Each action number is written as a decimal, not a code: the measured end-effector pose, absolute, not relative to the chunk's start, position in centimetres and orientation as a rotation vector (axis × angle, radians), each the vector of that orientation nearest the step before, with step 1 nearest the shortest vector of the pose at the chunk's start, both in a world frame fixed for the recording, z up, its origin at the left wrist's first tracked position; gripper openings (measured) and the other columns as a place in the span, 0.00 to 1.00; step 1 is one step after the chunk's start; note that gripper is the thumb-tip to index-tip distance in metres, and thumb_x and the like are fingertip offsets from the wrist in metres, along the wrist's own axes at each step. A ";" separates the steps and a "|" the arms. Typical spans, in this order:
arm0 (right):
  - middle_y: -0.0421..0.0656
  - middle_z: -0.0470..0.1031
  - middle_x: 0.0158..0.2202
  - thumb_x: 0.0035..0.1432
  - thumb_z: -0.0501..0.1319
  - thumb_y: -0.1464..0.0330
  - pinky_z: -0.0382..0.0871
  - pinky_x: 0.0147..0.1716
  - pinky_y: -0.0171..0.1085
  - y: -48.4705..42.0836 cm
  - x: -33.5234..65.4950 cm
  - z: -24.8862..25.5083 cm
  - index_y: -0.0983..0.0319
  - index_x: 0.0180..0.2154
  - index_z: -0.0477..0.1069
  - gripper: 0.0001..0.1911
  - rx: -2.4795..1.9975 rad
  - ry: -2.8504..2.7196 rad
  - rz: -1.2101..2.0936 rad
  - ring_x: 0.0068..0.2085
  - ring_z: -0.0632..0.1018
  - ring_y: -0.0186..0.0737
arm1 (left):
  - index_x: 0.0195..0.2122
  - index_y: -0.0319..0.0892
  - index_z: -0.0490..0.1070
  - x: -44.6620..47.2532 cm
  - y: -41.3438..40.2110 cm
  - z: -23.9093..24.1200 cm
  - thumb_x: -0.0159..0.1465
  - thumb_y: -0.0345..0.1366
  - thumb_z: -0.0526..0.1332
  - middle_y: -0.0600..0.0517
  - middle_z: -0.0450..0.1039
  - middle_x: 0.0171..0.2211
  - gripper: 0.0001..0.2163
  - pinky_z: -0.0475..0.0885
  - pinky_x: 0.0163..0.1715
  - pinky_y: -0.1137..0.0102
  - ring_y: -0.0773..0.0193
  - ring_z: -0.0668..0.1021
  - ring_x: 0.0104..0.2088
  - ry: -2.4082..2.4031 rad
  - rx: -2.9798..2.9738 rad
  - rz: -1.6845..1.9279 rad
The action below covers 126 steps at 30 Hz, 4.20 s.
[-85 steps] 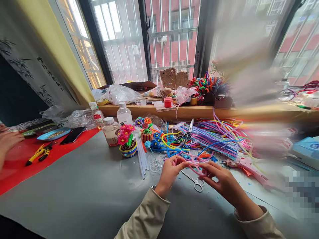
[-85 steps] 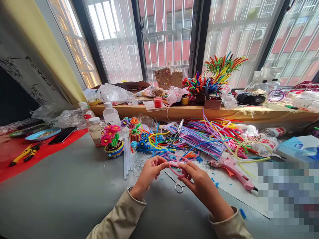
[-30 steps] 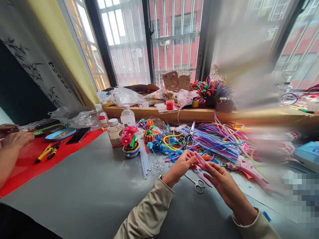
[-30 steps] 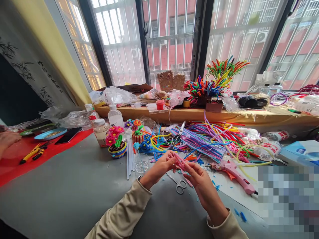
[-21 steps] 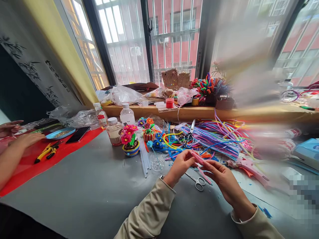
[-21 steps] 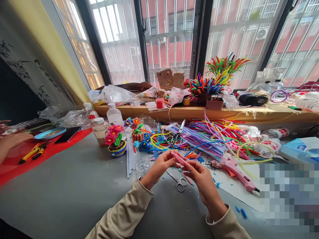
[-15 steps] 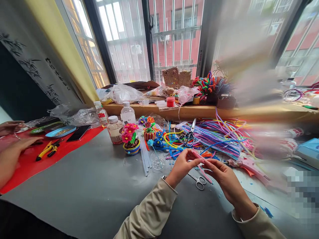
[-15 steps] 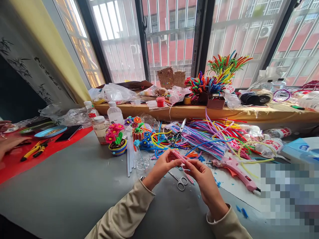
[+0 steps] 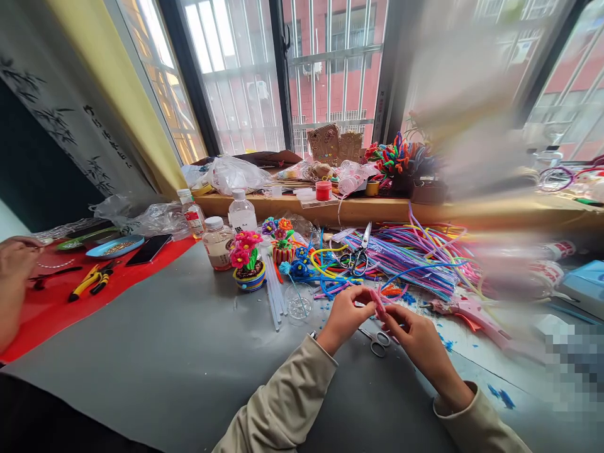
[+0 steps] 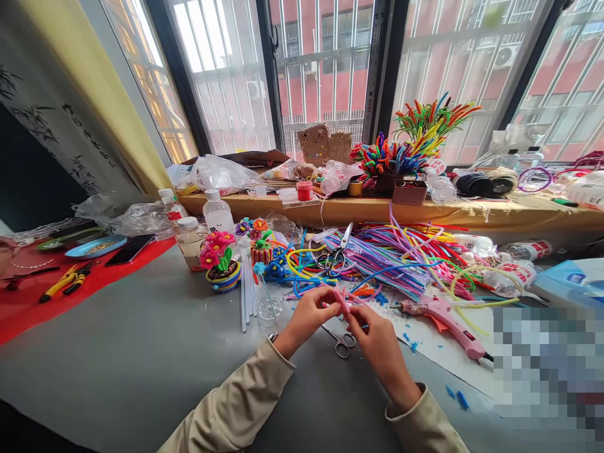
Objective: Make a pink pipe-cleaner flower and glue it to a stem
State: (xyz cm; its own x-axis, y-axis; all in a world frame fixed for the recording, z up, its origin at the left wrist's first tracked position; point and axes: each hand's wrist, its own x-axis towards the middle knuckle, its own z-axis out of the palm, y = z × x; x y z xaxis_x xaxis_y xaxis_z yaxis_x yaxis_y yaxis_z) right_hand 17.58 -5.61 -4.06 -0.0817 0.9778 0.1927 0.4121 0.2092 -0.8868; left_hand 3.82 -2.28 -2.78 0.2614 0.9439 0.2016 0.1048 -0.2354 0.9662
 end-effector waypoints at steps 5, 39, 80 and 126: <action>0.43 0.74 0.26 0.49 0.54 0.57 0.70 0.27 0.35 -5.7 17.6 -3.8 0.61 0.32 0.68 0.15 -1.295 -1.563 0.910 0.28 0.76 0.40 | 0.30 0.38 0.66 3.8 -2.2 -3.1 0.48 0.29 0.58 0.51 0.70 0.28 0.07 0.67 0.31 0.72 0.66 0.72 0.30 1.029 1.545 1.136; 0.41 0.72 0.25 0.43 0.60 0.59 0.69 0.26 0.32 -5.6 18.4 -3.8 0.63 0.31 0.70 0.15 -1.221 -1.321 1.242 0.27 0.72 0.36 | 0.28 0.36 0.69 3.1 -2.4 -2.4 0.44 0.42 0.62 0.53 0.67 0.24 0.15 0.59 0.22 0.77 0.71 0.67 0.26 0.732 1.380 0.803; 0.37 0.65 0.19 0.40 0.61 0.58 0.55 0.16 0.28 -5.4 18.3 -2.7 0.63 0.28 0.69 0.15 -1.323 -1.310 1.146 0.18 0.61 0.27 | 0.42 0.39 0.60 3.0 -1.6 -2.8 0.49 0.38 0.61 0.47 0.67 0.37 0.20 0.67 0.37 0.68 0.63 0.73 0.36 0.849 1.230 1.301; 0.40 0.75 0.30 0.38 0.64 0.63 0.71 0.31 0.34 -4.2 19.2 -4.1 0.59 0.27 0.73 0.09 -1.063 -0.891 1.198 0.34 0.74 0.39 | 0.28 0.36 0.69 4.1 -1.9 -2.9 0.44 0.42 0.63 0.51 0.70 0.25 0.15 0.70 0.29 0.70 0.66 0.75 0.24 0.823 1.335 0.954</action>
